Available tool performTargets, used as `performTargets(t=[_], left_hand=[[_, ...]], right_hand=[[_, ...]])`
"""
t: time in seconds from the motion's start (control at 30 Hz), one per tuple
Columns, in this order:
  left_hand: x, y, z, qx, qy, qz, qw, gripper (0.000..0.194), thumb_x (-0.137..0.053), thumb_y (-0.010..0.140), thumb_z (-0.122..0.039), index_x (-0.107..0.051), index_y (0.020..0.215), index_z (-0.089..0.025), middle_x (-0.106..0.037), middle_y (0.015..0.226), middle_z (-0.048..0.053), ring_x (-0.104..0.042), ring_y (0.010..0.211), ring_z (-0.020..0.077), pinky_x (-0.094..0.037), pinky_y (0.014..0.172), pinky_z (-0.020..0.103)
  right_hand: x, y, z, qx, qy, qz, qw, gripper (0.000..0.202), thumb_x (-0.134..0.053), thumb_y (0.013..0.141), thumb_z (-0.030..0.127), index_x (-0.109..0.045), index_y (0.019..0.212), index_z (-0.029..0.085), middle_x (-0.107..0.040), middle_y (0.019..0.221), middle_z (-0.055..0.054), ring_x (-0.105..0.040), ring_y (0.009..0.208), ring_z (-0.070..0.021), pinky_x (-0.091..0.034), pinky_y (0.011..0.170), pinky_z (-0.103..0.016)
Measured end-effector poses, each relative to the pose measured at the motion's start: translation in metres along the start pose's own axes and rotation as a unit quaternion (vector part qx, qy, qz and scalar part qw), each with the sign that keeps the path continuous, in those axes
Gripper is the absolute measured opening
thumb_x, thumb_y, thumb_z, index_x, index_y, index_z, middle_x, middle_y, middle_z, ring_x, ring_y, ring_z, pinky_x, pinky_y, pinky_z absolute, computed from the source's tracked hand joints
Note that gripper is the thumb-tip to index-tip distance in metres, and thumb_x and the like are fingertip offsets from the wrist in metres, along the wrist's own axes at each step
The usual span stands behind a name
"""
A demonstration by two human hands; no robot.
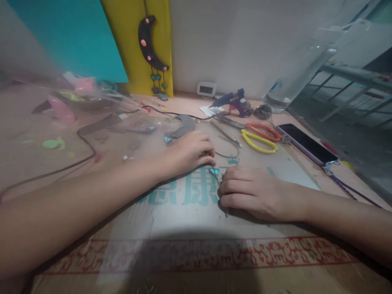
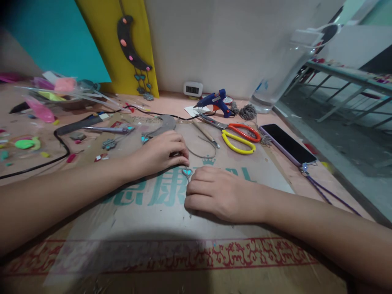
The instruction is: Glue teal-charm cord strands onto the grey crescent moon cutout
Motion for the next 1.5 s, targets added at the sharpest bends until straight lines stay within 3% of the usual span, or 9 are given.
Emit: performTargets(t=[0.3, 0.47, 0.6, 0.73, 0.9, 1.07, 1.27, 1.5], left_hand=[[0.007, -0.006, -0.007, -0.021, -0.003, -0.024, 0.999, 0.024, -0.051, 0.101, -0.026, -0.071, 0.109, -0.017, -0.070, 0.116, 0.009, -0.064, 0.108, 0.0233, -0.047, 0.096, 0.040], [0.016, -0.012, -0.013, -0.020, 0.008, -0.028, 0.999, 0.023, -0.053, 0.085, -0.012, -0.068, 0.102, -0.017, -0.066, 0.109, 0.010, -0.060, 0.107, 0.0249, -0.046, 0.096, 0.041], [0.015, -0.016, -0.021, -0.040, 0.002, 0.008, 0.999, 0.018, -0.056, 0.082, -0.014, -0.066, 0.096, -0.018, -0.063, 0.104, 0.008, -0.059, 0.101, 0.0237, -0.044, 0.092, 0.040], [0.015, -0.018, -0.025, -0.050, 0.023, 0.017, 0.998, 0.007, -0.057, 0.084, -0.020, -0.063, 0.086, -0.018, -0.060, 0.098, 0.006, -0.056, 0.096, 0.0227, -0.041, 0.090, 0.040], [0.012, -0.018, -0.025, -0.052, 0.056, 0.042, 0.996, 0.013, -0.058, 0.086, -0.024, -0.068, 0.092, -0.019, -0.061, 0.106, 0.008, -0.056, 0.104, 0.0259, -0.040, 0.095, 0.044], [0.007, -0.019, -0.023, -0.045, 0.051, 0.063, 0.996, 0.020, -0.059, 0.089, -0.027, -0.070, 0.104, -0.021, -0.063, 0.111, 0.009, -0.056, 0.108, 0.0258, -0.040, 0.099, 0.044], [0.006, -0.019, -0.023, -0.045, 0.028, 0.055, 0.997, 0.017, -0.061, 0.091, -0.030, -0.070, 0.101, -0.020, -0.063, 0.108, 0.008, -0.057, 0.107, 0.0246, -0.040, 0.098, 0.043], [0.006, -0.020, -0.024, -0.054, 0.036, 0.041, 0.997, 0.015, -0.061, 0.092, -0.031, -0.071, 0.095, -0.020, -0.065, 0.104, 0.007, -0.059, 0.103, 0.0239, -0.040, 0.094, 0.042]], right_hand=[[0.013, -0.007, 0.005, 0.038, 0.013, -0.080, 0.996, 0.024, -0.051, 0.093, 0.007, -0.060, 0.115, 0.010, -0.070, 0.089, -0.011, -0.058, 0.084, -0.0221, -0.051, 0.081, -0.038], [0.027, -0.013, -0.012, -0.059, 0.048, -0.144, 0.987, 0.019, -0.050, 0.087, 0.004, -0.055, 0.094, 0.021, -0.063, 0.079, -0.005, -0.056, 0.075, -0.0191, -0.047, 0.073, -0.034], [0.034, -0.017, -0.030, -0.125, -0.003, -0.213, 0.969, 0.017, -0.052, 0.092, 0.007, -0.060, 0.101, 0.019, -0.065, 0.085, -0.005, -0.059, 0.079, -0.0180, -0.047, 0.073, -0.032], [0.025, -0.016, -0.044, -0.172, -0.048, -0.190, 0.965, 0.012, -0.057, 0.097, 0.018, -0.069, 0.095, 0.016, -0.066, 0.093, -0.009, -0.059, 0.085, -0.0201, -0.048, 0.077, -0.035], [0.014, -0.017, -0.052, -0.199, -0.030, -0.152, 0.968, 0.018, -0.058, 0.099, 0.023, -0.074, 0.101, 0.016, -0.066, 0.100, -0.011, -0.059, 0.093, -0.0224, -0.048, 0.084, -0.040], [0.007, -0.012, -0.053, -0.177, -0.024, -0.145, 0.973, 0.018, -0.059, 0.100, 0.025, -0.075, 0.103, 0.017, -0.068, 0.100, -0.010, -0.060, 0.095, -0.0217, -0.047, 0.086, -0.039], [0.009, -0.008, -0.056, -0.180, -0.026, -0.163, 0.970, 0.014, -0.059, 0.099, 0.023, -0.069, 0.096, 0.014, -0.069, 0.095, -0.010, -0.060, 0.092, -0.0211, -0.046, 0.083, -0.037], [0.008, -0.009, -0.054, -0.159, 0.000, -0.163, 0.974, 0.029, -0.058, 0.101, 0.036, -0.069, 0.114, 0.013, -0.069, 0.103, -0.012, -0.061, 0.096, -0.0229, -0.047, 0.087, -0.039]])
Point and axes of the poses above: each hand's wrist, its own y-axis towards the middle knuckle, its own x-axis out of the back of the hand, z = x × y, the point moved 7 cm from there along y, towards the middle knuckle
